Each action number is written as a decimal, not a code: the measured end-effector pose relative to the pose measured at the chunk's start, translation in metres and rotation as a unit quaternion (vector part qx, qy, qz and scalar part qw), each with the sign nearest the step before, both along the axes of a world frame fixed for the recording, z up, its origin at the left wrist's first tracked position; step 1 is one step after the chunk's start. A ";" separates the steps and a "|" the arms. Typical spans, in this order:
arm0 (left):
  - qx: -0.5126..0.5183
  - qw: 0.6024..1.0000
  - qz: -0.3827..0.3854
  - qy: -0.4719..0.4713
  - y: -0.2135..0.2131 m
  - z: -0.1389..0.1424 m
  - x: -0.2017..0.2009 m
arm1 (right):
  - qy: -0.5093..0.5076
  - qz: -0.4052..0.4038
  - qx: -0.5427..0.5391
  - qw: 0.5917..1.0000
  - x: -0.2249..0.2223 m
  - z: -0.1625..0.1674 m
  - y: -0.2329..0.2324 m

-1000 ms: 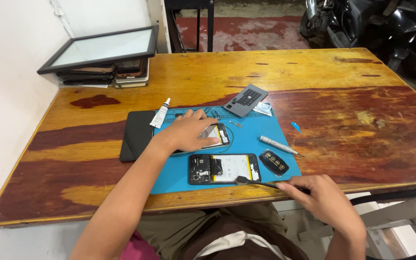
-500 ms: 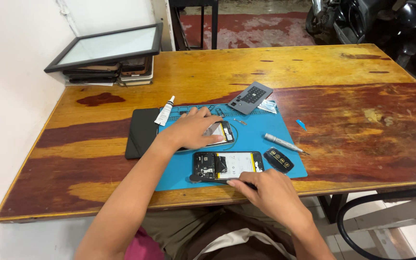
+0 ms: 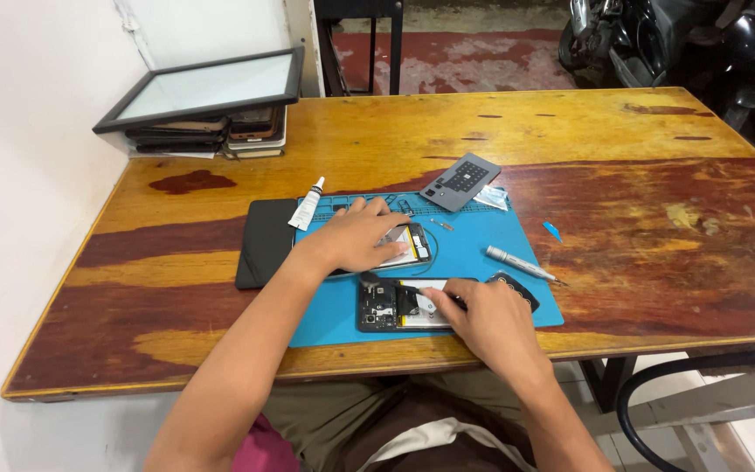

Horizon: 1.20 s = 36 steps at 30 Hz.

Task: The person uses a screwdriver to remove screws from a disassembled smartphone on a blue mat, then uses a brush to clean the battery area and internal components. The person switches between tools and repositions the phone while working.

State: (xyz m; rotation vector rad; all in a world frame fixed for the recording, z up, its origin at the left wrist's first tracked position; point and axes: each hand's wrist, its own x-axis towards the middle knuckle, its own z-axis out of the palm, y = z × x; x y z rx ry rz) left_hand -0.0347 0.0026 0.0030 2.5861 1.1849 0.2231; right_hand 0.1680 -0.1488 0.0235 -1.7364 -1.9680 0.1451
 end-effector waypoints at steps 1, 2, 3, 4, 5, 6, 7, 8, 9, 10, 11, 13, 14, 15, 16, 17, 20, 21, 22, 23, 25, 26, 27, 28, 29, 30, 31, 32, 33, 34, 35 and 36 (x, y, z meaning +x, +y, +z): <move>-0.004 1.000 0.001 0.002 -0.001 0.001 0.000 | -0.007 -0.013 -0.001 1.000 0.002 -0.002 0.000; -0.008 1.000 0.003 0.003 -0.001 0.001 0.000 | -0.014 -0.025 -0.003 1.000 0.005 -0.004 -0.001; -0.012 1.000 0.004 0.006 -0.002 0.002 0.000 | -0.004 -0.040 -0.002 0.999 0.009 -0.005 -0.003; -0.017 1.000 0.005 0.008 -0.002 0.003 -0.001 | 0.007 -0.055 0.000 0.998 0.015 -0.007 -0.005; -0.021 1.000 0.005 0.009 -0.002 0.004 -0.001 | 0.017 -0.071 0.003 0.997 0.022 -0.007 -0.008; -0.027 1.000 0.004 0.010 -0.003 0.004 0.000 | -0.001 -0.092 -0.018 0.996 0.030 -0.007 -0.011; -0.020 1.000 0.001 0.010 -0.003 0.005 0.000 | -0.020 -0.114 -0.041 0.992 0.040 -0.007 -0.015; -0.012 1.000 -0.002 0.010 -0.003 0.005 0.000 | -0.038 -0.137 -0.062 0.988 0.050 -0.006 -0.017; -0.003 1.000 -0.005 0.010 -0.003 0.005 0.001 | -0.029 -0.149 -0.059 0.987 0.061 -0.005 -0.022; -0.005 1.000 -0.003 0.011 -0.002 0.004 0.001 | -0.021 -0.160 -0.056 0.985 0.072 -0.003 -0.027; -0.008 1.000 0.000 0.011 -0.002 0.004 0.001 | -0.012 -0.171 -0.053 0.984 0.081 -0.003 -0.031; -0.008 1.000 0.003 0.013 -0.002 0.003 0.000 | -0.003 -0.187 -0.067 0.980 0.097 -0.004 -0.038; -0.006 1.000 0.002 0.014 -0.002 0.003 0.000 | 0.001 -0.195 -0.075 0.978 0.103 -0.007 -0.043; -0.003 1.000 0.001 0.015 -0.001 0.003 0.000 | -0.001 -0.189 -0.084 0.978 0.106 -0.010 -0.047; -0.006 1.000 0.000 0.011 -0.001 0.003 0.000 | -0.003 -0.183 -0.093 0.979 0.110 -0.013 -0.050; -0.008 1.000 -0.001 0.009 -0.002 0.003 0.000 | -0.004 -0.177 -0.102 0.979 0.112 -0.017 -0.054; -0.012 1.000 0.001 0.010 -0.001 0.004 0.000 | 0.035 -0.110 -0.074 0.991 0.123 -0.021 -0.066; -0.014 1.000 0.002 0.012 -0.002 0.004 -0.001 | 0.035 -0.099 -0.068 0.992 0.126 -0.022 -0.069; -0.013 1.000 0.001 0.009 -0.002 0.005 -0.001 | 0.035 -0.089 -0.062 0.993 0.129 -0.022 -0.072; -0.014 1.000 0.000 0.006 -0.002 0.005 -0.002 | 0.035 -0.080 -0.057 0.995 0.130 -0.022 -0.074; -0.017 1.000 -0.001 0.002 -0.003 0.004 -0.003 | 0.037 -0.112 -0.093 0.989 0.129 -0.022 -0.072; -0.018 1.000 0.000 0.001 -0.004 0.004 -0.003 | 0.038 -0.129 -0.111 0.985 0.126 -0.022 -0.070; -0.017 1.000 0.001 -0.002 -0.004 0.004 -0.003 | 0.044 -0.122 -0.088 0.988 0.123 -0.021 -0.065; -0.011 1.000 -0.003 0.000 -0.003 0.005 -0.002 | 0.049 -0.116 -0.066 0.990 0.119 -0.020 -0.061; -0.006 1.000 -0.006 0.001 -0.003 0.005 -0.001 | 0.055 -0.108 -0.045 0.992 0.115 -0.019 -0.058; -0.001 1.000 -0.007 0.002 -0.004 0.006 -0.001 | 0.040 -0.131 -0.066 0.988 0.111 -0.017 -0.052; -0.008 1.000 0.000 0.004 -0.004 0.007 -0.001 | 0.026 -0.153 -0.086 0.984 0.106 -0.015 -0.045; -0.015 1.000 0.006 0.006 -0.004 0.009 -0.001 | 0.013 -0.176 -0.106 0.979 0.102 -0.013 -0.039; -0.024 1.000 0.013 0.007 -0.006 0.010 0.000 | 0.009 -0.168 -0.096 0.981 0.099 -0.011 -0.036; -0.026 0.999 0.010 0.016 -0.009 0.012 0.000 | 0.006 -0.162 -0.086 0.983 0.095 -0.010 -0.033; -0.028 0.999 0.006 0.025 -0.011 0.014 0.000 | 0.003 -0.155 -0.076 0.985 0.093 -0.010 -0.030; -0.030 0.999 0.003 0.034 -0.013 0.016 0.000 | 0.002 -0.159 -0.078 0.984 0.092 -0.009 -0.029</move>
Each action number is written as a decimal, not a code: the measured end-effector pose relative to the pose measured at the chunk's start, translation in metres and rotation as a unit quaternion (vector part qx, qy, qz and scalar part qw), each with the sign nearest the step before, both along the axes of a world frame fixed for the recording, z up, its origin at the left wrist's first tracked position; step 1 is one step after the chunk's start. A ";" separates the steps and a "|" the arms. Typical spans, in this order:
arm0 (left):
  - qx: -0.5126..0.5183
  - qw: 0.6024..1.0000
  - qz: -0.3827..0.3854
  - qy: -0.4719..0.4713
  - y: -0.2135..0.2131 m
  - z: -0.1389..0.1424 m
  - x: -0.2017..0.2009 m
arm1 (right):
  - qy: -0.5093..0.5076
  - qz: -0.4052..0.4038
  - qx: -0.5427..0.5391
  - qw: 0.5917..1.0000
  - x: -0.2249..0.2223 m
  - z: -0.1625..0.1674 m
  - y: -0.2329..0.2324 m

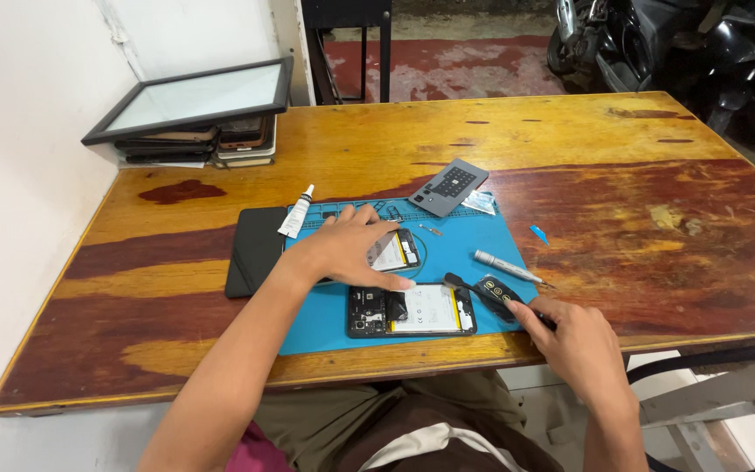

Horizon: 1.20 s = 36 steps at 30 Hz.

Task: The person uses a screwdriver to remove screws from a disassembled smartphone on a blue mat, then uses a brush to clean the battery area and internal components. The person switches between tools and repositions the phone while working.

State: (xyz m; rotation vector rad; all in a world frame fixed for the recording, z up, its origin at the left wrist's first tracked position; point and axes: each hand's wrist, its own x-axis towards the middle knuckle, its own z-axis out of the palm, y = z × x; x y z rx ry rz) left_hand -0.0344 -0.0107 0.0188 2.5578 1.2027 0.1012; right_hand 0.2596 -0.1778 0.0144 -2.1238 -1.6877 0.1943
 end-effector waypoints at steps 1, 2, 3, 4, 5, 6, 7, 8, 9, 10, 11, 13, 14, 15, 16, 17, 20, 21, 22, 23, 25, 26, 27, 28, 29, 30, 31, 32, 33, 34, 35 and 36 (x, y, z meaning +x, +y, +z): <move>0.000 1.000 -0.003 0.010 -0.004 0.002 0.001 | -0.001 -0.004 -0.003 1.000 0.000 0.000 -0.001; -0.001 1.000 -0.005 0.021 -0.007 0.003 0.001 | -0.002 -0.007 -0.006 1.000 0.000 0.000 -0.002; -0.001 0.999 -0.009 0.031 -0.009 0.005 0.002 | 0.023 0.043 0.015 0.999 0.001 0.000 -0.004; 0.000 0.999 -0.008 0.037 -0.011 0.006 0.003 | 0.049 0.092 0.035 0.994 0.004 0.000 -0.008; 0.001 0.999 -0.006 0.043 -0.013 0.008 0.004 | 0.073 0.141 0.056 0.986 0.007 0.000 -0.012; 0.002 0.999 -0.004 0.049 -0.014 0.009 0.004 | 0.070 0.135 0.020 0.988 0.008 0.000 -0.016; 0.004 0.999 -0.006 0.047 -0.015 0.010 0.005 | 0.067 0.129 -0.017 0.989 0.010 0.000 -0.021; 0.005 0.999 -0.007 0.046 -0.015 0.011 0.005 | 0.064 0.122 -0.054 0.989 0.010 0.000 -0.023; 0.007 0.999 -0.009 0.044 -0.015 0.011 0.005 | 0.071 0.129 -0.047 0.988 0.011 0.001 -0.024; 0.002 0.999 -0.007 0.045 -0.015 0.012 0.006 | 0.077 0.137 -0.039 0.987 0.012 0.002 -0.024; -0.002 0.999 -0.004 0.046 -0.015 0.012 0.006 | 0.083 0.144 -0.031 0.986 0.013 0.004 -0.023; -0.006 0.999 -0.002 0.050 -0.015 0.012 0.007 | 0.084 0.095 -0.048 0.991 0.012 0.006 -0.019; -0.006 0.999 -0.003 0.053 -0.015 0.011 0.007 | 0.085 0.072 -0.055 0.992 0.012 0.007 -0.015; -0.006 0.998 -0.003 0.055 -0.014 0.011 0.007 | 0.065 0.054 -0.047 0.995 0.012 0.009 -0.009; -0.003 0.999 -0.006 0.044 -0.014 0.011 0.005 | 0.046 0.035 -0.041 0.998 0.012 0.009 -0.003; -0.001 0.999 -0.011 0.034 -0.014 0.010 0.004 | 0.026 0.014 -0.036 0.999 0.011 0.009 -0.001; -0.002 0.999 -0.011 0.038 -0.012 0.008 0.005 | 0.040 0.057 0.031 0.997 0.008 0.006 0.007; -0.004 0.999 -0.007 0.045 -0.011 0.007 0.005 | 0.044 0.079 0.050 0.995 0.008 0.005 0.006; 0.000 0.999 -0.011 0.046 -0.010 0.007 0.005 | 0.048 0.100 0.069 0.991 0.007 0.005 0.003; 0.003 0.999 -0.015 0.048 -0.009 0.006 0.004 | 0.052 0.122 0.088 0.987 0.007 0.005 0.001; 0.002 0.999 -0.021 0.043 -0.007 0.004 0.002 | 0.059 0.104 -0.009 0.993 0.010 0.008 -0.009; -0.001 0.999 -0.021 0.039 -0.006 0.004 0.001 | 0.063 0.093 -0.057 0.992 0.011 0.010 -0.012; -0.003 0.999 -0.022 0.034 -0.005 0.003 0.000 | 0.064 0.085 -0.073 0.992 0.011 0.012 -0.014; -0.005 0.999 -0.023 0.033 -0.004 0.003 0.000 | 0.065 0.077 -0.088 0.991 0.011 0.014 -0.015; -0.008 0.999 -0.025 0.033 -0.003 0.003 0.000 | 0.066 0.068 -0.103 0.990 0.011 0.015 -0.017; -0.011 0.999 -0.027 0.033 -0.003 0.003 0.000 | 0.061 0.084 -0.094 0.990 0.010 0.017 -0.016; -0.016 0.999 -0.025 0.034 -0.003 0.003 0.000 | 0.056 0.100 -0.085 0.990 0.008 0.017 -0.013; -0.019 0.999 -0.022 0.035 -0.003 0.003 0.000 | 0.051 0.116 -0.075 0.989 0.006 0.018 -0.009; -0.021 0.999 -0.020 0.037 -0.003 0.003 -0.001 | 0.038 0.113 -0.050 0.992 0.002 0.017 -0.004; -0.019 0.999 -0.021 0.036 -0.003 0.004 -0.001 | 0.025 0.111 -0.026 0.993 -0.002 0.016 0.003; -0.017 0.999 -0.023 0.035 -0.003 0.004 -0.002 | 0.012 0.107 -0.003 0.994 -0.006 0.015 0.008; -0.017 0.999 -0.026 0.035 -0.003 0.004 -0.002 | 0.015 0.096 -0.005 0.995 -0.009 0.014 0.013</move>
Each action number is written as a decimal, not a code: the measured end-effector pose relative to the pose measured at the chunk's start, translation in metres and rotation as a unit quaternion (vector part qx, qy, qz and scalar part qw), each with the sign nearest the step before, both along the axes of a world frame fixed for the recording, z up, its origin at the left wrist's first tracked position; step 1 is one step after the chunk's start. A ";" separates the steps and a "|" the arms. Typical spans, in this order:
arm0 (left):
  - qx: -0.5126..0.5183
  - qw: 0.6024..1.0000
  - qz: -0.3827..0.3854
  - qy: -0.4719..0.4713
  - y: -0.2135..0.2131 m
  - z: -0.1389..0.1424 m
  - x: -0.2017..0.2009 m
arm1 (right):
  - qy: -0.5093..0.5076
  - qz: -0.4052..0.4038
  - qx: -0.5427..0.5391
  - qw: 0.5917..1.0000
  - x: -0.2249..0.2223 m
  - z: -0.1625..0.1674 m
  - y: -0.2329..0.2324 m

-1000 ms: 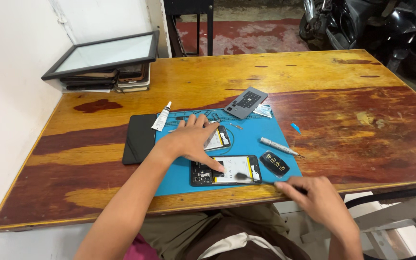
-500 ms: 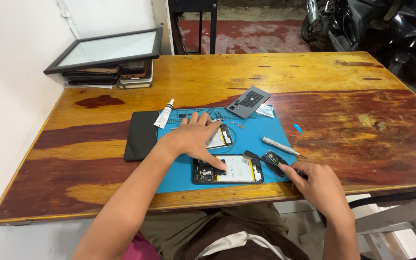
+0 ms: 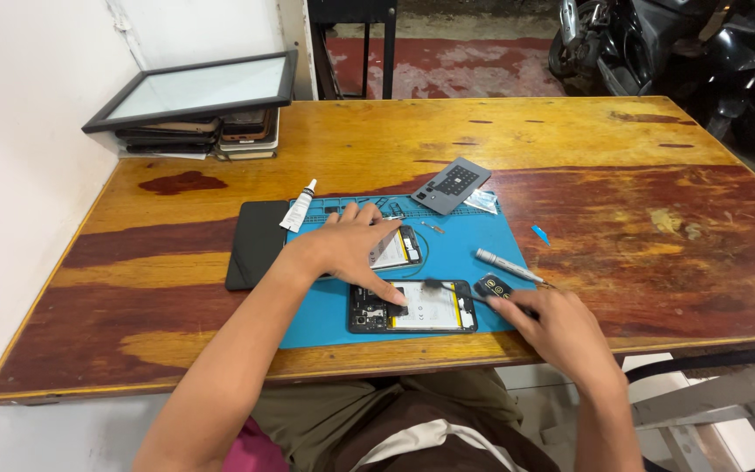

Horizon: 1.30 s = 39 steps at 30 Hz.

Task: The person uses a screwdriver to remove screws from a disassembled smartphone on a blue mat, then uses a brush to clean the battery area and internal components. The person switches between tools and repositions the phone while working.

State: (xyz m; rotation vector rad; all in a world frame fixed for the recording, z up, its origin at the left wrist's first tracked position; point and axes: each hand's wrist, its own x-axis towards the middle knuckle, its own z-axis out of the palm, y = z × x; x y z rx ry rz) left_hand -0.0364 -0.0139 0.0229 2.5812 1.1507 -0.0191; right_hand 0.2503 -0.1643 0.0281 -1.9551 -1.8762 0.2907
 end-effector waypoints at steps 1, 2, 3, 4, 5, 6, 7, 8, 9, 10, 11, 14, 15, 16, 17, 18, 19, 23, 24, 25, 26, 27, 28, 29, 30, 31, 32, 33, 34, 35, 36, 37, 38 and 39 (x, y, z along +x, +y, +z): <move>-0.002 1.000 0.000 0.001 0.000 0.000 0.000 | 0.002 -0.011 -0.003 1.000 -0.003 -0.001 0.005; -0.003 1.000 0.000 0.003 0.000 0.000 0.000 | 0.005 -0.023 -0.006 1.000 -0.004 -0.002 0.007; -0.003 1.000 0.000 0.005 0.001 0.001 -0.001 | -0.006 -0.018 -0.002 1.000 -0.004 -0.003 0.007; -0.007 1.000 0.001 -0.001 0.003 0.002 -0.002 | -0.016 -0.013 0.003 1.000 -0.005 -0.005 0.005; -0.011 1.000 0.001 -0.006 0.003 0.002 -0.002 | -0.027 -0.009 0.008 1.000 -0.004 -0.006 0.002; -0.017 1.000 0.001 -0.012 0.004 0.002 -0.003 | -0.009 0.013 0.015 1.000 -0.002 -0.007 -0.004; -0.021 1.000 0.004 -0.014 0.004 0.002 -0.003 | 0.008 0.035 0.022 0.999 0.002 -0.006 -0.012; -0.026 1.000 0.007 -0.017 0.005 0.002 -0.004 | 0.025 0.058 0.028 0.998 0.005 -0.007 -0.016; -0.031 0.999 0.011 -0.020 0.005 0.001 -0.004 | 0.020 0.045 -0.009 0.999 0.007 -0.007 -0.020; -0.028 0.999 0.010 -0.018 0.005 0.000 -0.004 | 0.015 0.031 -0.046 0.998 0.010 -0.006 -0.027; -0.025 1.000 0.009 -0.016 0.005 0.000 -0.004 | 0.010 0.015 -0.082 0.996 0.011 -0.006 -0.031; -0.014 1.000 0.002 -0.010 0.006 0.000 -0.004 | 0.015 0.049 -0.037 0.998 0.009 -0.006 -0.023; -0.009 1.000 0.001 -0.009 0.006 0.000 -0.004 | 0.004 0.041 -0.027 0.999 0.006 -0.007 -0.017; -0.008 1.000 -0.002 -0.016 0.006 0.000 -0.005 | -0.008 0.034 -0.015 0.999 0.001 -0.008 -0.009; -0.006 1.000 -0.004 -0.022 0.006 0.000 -0.004 | -0.019 0.028 -0.003 0.999 -0.002 -0.008 -0.001; -0.007 1.000 -0.008 -0.028 0.006 0.000 -0.004 | -0.017 0.040 0.020 0.999 -0.006 -0.008 0.007; -0.007 1.000 -0.002 -0.023 0.005 0.000 -0.004 | -0.014 0.049 0.041 0.998 -0.010 -0.008 0.015; -0.011 1.000 0.002 -0.006 0.003 0.000 -0.001 | -0.017 0.055 0.055 0.997 -0.018 -0.007 0.018; -0.011 1.000 0.002 -0.003 0.003 0.001 -0.001 | -0.018 0.056 0.042 0.997 -0.018 -0.006 0.015; -0.012 1.000 0.000 -0.002 0.002 0.000 -0.001 | -0.019 0.056 0.026 0.998 -0.016 -0.004 0.006; -0.011 1.000 -0.003 -0.003 0.003 0.000 -0.001 | -0.021 0.057 0.010 0.998 -0.015 -0.004 -0.002; -0.009 1.000 -0.005 -0.004 0.003 0.001 -0.002 | -0.018 0.058 -0.021 0.998 -0.014 -0.003 -0.008; -0.011 1.000 -0.003 -0.005 0.005 0.001 -0.002 | -0.016 0.059 -0.052 0.997 -0.012 -0.002 -0.014; -0.014 1.000 -0.003 -0.006 0.005 0.000 -0.003 | -0.013 0.059 -0.083 0.995 -0.010 -0.001 -0.019; -0.017 1.000 -0.002 -0.007 0.005 0.000 -0.003 | -0.016 0.069 -0.075 0.995 -0.009 0.000 -0.019; -0.014 1.000 -0.005 -0.008 0.006 -0.001 -0.003 | -0.017 0.078 -0.066 0.995 -0.008 0.001 -0.018; -0.011 1.000 -0.010 -0.009 0.007 -0.002 -0.004 | -0.019 0.087 -0.057 0.994 -0.009 0.001 -0.015; -0.009 1.000 -0.014 -0.010 0.007 -0.003 -0.003 | -0.024 0.077 -0.051 0.995 -0.009 0.001 -0.013; -0.011 1.000 -0.006 -0.012 0.007 -0.005 -0.002 | -0.029 0.068 -0.044 0.996 -0.010 0.002 -0.007; -0.013 1.000 0.002 -0.013 0.007 -0.006 0.000 | -0.034 0.058 -0.036 0.997 -0.013 0.002 -0.001; -0.015 1.000 0.011 -0.013 0.008 -0.007 0.001 | -0.034 0.065 -0.010 0.997 -0.016 0.001 0.006; -0.010 1.000 0.019 -0.012 0.006 -0.008 0.003 | -0.032 0.070 0.015 0.997 -0.020 0.001 0.011; -0.004 1.000 0.025 -0.010 0.005 -0.009 0.005 | -0.031 0.072 0.040 0.996 -0.024 0.000 0.012; 0.002 0.999 0.031 -0.008 0.004 -0.009 0.006 | -0.032 0.063 0.034 0.997 -0.027 -0.001 0.012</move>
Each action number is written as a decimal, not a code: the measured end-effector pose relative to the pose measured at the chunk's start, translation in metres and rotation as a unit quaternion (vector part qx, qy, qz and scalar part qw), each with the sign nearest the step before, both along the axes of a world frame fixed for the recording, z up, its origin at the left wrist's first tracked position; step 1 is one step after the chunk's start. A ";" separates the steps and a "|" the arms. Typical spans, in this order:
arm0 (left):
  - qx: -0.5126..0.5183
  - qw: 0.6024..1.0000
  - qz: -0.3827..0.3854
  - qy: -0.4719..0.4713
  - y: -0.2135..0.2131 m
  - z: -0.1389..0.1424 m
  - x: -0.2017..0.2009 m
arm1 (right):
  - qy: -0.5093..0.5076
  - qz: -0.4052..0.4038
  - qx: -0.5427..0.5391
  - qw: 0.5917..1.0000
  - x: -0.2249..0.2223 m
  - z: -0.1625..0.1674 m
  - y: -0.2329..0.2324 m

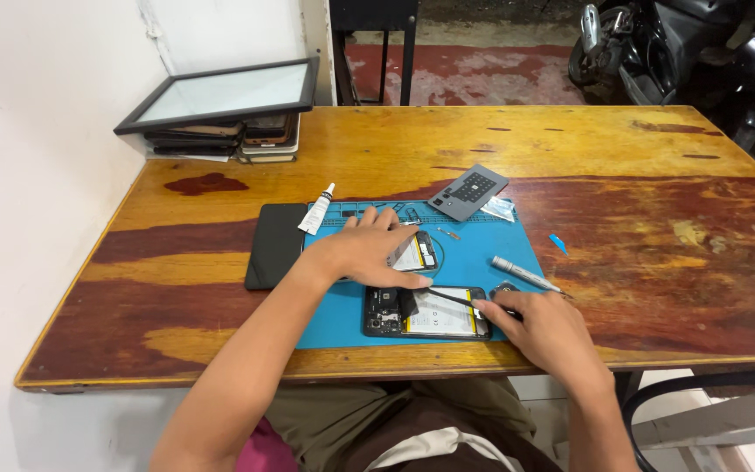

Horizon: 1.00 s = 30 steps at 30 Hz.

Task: The person uses a screwdriver to remove screws from a disassembled smartphone on a blue mat, then uses a brush to clean the battery area and internal components. The person switches between tools and repositions the phone while working.

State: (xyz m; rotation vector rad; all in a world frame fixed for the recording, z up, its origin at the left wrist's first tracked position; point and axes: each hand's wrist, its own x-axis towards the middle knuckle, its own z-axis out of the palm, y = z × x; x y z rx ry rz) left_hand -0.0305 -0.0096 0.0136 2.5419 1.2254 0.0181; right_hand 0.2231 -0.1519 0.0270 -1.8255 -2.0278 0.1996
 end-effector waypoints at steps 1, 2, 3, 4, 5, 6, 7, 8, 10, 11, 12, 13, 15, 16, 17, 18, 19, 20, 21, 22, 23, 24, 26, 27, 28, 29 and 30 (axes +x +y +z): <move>0.002 1.000 -0.006 -0.001 0.000 0.001 0.000 | -0.003 -0.009 -0.005 1.000 -0.004 0.000 0.000; 0.004 1.000 -0.012 -0.003 0.000 0.003 0.000 | -0.006 -0.017 -0.012 1.000 -0.006 0.000 -0.001; 0.004 1.000 -0.018 -0.004 -0.001 0.004 -0.001 | -0.002 -0.015 -0.017 1.000 -0.006 0.001 -0.005; -0.006 1.000 -0.025 0.001 -0.002 0.007 -0.003 | 0.001 -0.012 -0.024 1.000 -0.005 0.002 -0.012; -0.016 0.999 -0.032 0.005 -0.002 0.009 -0.006 | 0.003 -0.007 -0.029 1.000 -0.005 0.003 -0.017; -0.026 0.999 -0.038 0.009 -0.003 0.012 -0.008 | 0.002 -0.004 -0.047 0.999 -0.004 0.004 -0.023; -0.031 0.999 -0.038 0.012 -0.004 0.014 -0.010 | 0.001 0.000 -0.065 0.998 -0.001 0.006 -0.028; -0.036 0.998 -0.039 0.016 -0.005 0.016 -0.011 | -0.001 0.002 -0.082 0.997 0.000 0.007 -0.031; -0.046 0.998 -0.043 0.018 -0.004 0.020 -0.011 | -0.007 0.006 -0.084 0.996 0.001 0.008 -0.029; -0.053 0.997 -0.045 0.017 -0.004 0.020 -0.011 | -0.010 0.008 -0.086 0.996 0.001 0.008 -0.028; -0.059 0.997 -0.047 0.018 -0.003 0.021 -0.012 | -0.009 0.008 -0.076 0.997 0.001 0.008 -0.024; -0.072 0.996 -0.047 0.012 0.000 0.022 -0.013 | -0.008 0.009 -0.065 0.998 -0.001 0.008 -0.017; -0.099 0.994 -0.046 0.003 0.002 0.021 -0.016 | -0.008 0.009 -0.032 0.999 -0.003 0.007 -0.006; -0.100 0.994 -0.046 0.005 0.003 0.020 -0.017 | -0.010 0.008 -0.010 1.000 -0.007 0.005 0.001; -0.099 0.994 -0.046 0.007 0.005 0.020 -0.018 | -0.011 0.007 0.014 1.000 -0.009 0.005 0.005; -0.098 0.994 -0.046 0.009 0.005 0.019 -0.019 | -0.010 0.002 0.007 1.000 -0.010 0.005 0.005; -0.103 0.994 -0.044 0.009 0.006 0.018 -0.019 | -0.010 -0.004 -0.001 1.000 -0.011 0.005 0.004; -0.107 0.993 -0.041 0.007 0.006 0.017 -0.019 | -0.011 -0.009 -0.009 1.000 -0.012 0.005 0.002; -0.112 0.993 -0.039 0.006 0.008 0.016 -0.019 | -0.014 -0.010 -0.031 0.999 -0.012 0.006 -0.003; -0.110 0.993 -0.040 0.006 0.008 0.015 -0.019 | -0.018 -0.012 -0.055 0.998 -0.010 0.008 -0.011; -0.108 0.993 -0.040 0.007 0.008 0.015 -0.019 | -0.021 -0.015 -0.079 0.997 -0.009 0.009 -0.018; -0.106 0.994 -0.041 0.007 0.009 0.014 -0.020 | -0.027 -0.006 -0.077 0.997 -0.009 0.010 -0.022; -0.107 0.993 -0.043 0.006 0.011 0.013 -0.020 | -0.040 0.014 -0.071 0.997 -0.006 0.014 -0.028; -0.107 0.993 -0.043 0.005 0.012 0.013 -0.020 | -0.039 0.010 -0.087 0.995 -0.005 0.015 -0.026; -0.106 0.993 -0.045 0.003 0.012 0.013 -0.020 | -0.038 0.008 -0.104 0.994 -0.004 0.016 -0.021; -0.105 0.993 -0.046 0.002 0.013 0.012 -0.020 | -0.037 0.006 -0.121 0.992 -0.004 0.017 -0.016; -0.104 0.994 -0.047 0.001 0.013 0.012 -0.020 | -0.034 0.012 -0.093 0.995 -0.004 0.017 -0.010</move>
